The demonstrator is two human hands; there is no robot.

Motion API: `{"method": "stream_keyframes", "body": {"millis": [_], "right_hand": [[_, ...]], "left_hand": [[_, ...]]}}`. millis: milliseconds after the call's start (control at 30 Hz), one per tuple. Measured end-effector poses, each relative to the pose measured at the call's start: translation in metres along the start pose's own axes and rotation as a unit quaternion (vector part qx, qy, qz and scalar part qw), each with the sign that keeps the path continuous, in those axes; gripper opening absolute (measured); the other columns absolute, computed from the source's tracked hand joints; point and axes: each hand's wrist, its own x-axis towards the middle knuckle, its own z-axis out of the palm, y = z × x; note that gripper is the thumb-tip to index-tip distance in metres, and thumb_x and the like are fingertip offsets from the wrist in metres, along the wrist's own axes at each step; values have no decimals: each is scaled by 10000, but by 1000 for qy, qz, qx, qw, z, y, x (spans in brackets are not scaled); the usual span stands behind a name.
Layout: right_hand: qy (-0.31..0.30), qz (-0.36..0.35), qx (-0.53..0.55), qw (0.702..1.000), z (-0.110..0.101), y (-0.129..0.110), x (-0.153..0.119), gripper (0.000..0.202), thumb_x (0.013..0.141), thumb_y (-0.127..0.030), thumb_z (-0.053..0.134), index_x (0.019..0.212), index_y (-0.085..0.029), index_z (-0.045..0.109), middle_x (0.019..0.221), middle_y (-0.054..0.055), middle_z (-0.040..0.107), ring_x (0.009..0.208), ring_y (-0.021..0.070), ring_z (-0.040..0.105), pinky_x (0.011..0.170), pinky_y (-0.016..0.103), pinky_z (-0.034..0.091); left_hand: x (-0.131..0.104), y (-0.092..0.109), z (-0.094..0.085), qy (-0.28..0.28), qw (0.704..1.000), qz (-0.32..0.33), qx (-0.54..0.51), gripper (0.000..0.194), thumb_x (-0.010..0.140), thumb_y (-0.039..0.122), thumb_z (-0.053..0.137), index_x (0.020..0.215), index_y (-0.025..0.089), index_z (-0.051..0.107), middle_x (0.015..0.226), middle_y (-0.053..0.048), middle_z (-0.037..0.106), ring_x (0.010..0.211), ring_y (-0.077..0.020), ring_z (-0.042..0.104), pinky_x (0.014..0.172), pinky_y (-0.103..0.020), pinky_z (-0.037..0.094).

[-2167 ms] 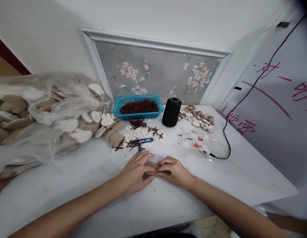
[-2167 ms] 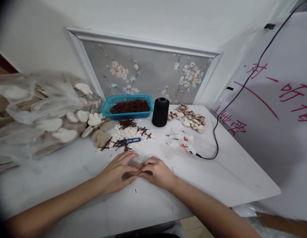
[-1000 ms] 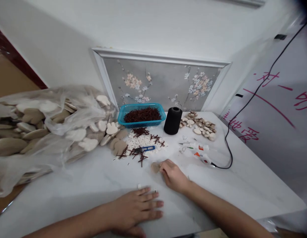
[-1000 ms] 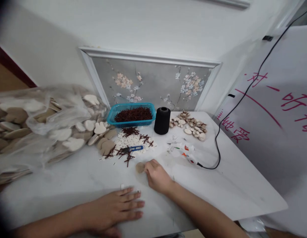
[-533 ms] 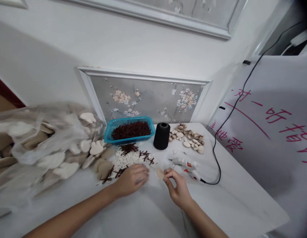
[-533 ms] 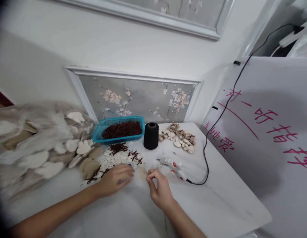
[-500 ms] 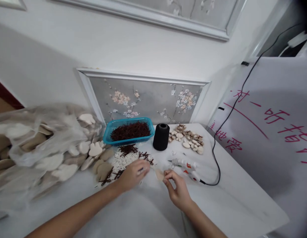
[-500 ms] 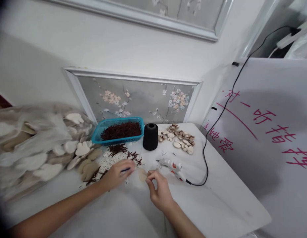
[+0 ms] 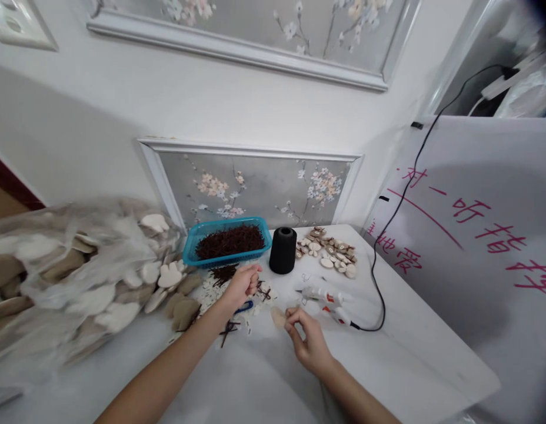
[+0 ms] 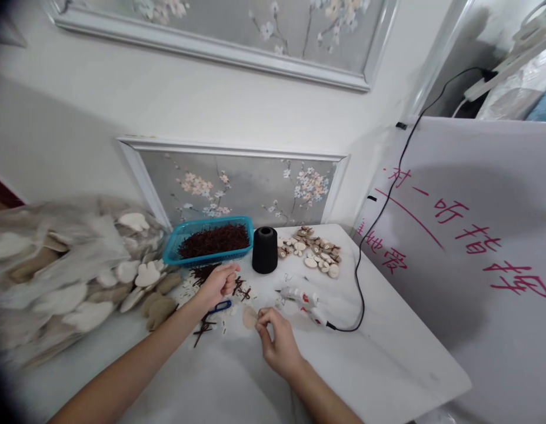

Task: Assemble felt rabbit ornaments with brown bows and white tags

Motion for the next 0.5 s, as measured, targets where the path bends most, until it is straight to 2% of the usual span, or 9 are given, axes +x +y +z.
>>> {"method": "stream_keyframes", "body": {"millis": [100,167,267,367,500], "right_hand": [[14,-30,-19,999,-2,-7,4,95,894,-168,460,809,-209,469,819,35,573,789,158,571,713,265,450],[31,-50,-41,997,-3,-14,10,93,892,-158,462,817,-209,482,841,44,591,823,166,588,733,272,457],[49,-79,-76,993,-2,-26,24,95,886,-145,459,826,-207,499,849,57,608,865,183,606,761,291,470],[11,-105,-108,989,-1,-33,38,113,882,-139,441,817,-202,509,860,72,615,879,197,607,771,306,481],[-77,-101,-160,979,-4,-38,47,151,869,-109,415,786,-196,505,856,79,613,800,198,594,706,302,486]], "left_hand": [[-27,-3,-5,3,997,49,64,260,853,421,401,744,193,460,463,103,232,362,-83,203,385,-202,192],[-46,-7,-5,-6,988,95,122,275,842,423,413,701,192,464,504,63,342,428,-103,329,444,-210,268],[-76,-13,0,-33,963,153,219,233,839,338,419,673,186,477,601,5,485,576,-148,474,568,-240,341],[-103,-17,3,-71,930,182,312,167,842,231,385,749,186,516,599,-5,507,562,-165,496,573,-253,324],[-129,-18,0,-109,882,201,412,196,864,166,335,823,188,526,530,12,442,485,-165,459,513,-254,259]]}}
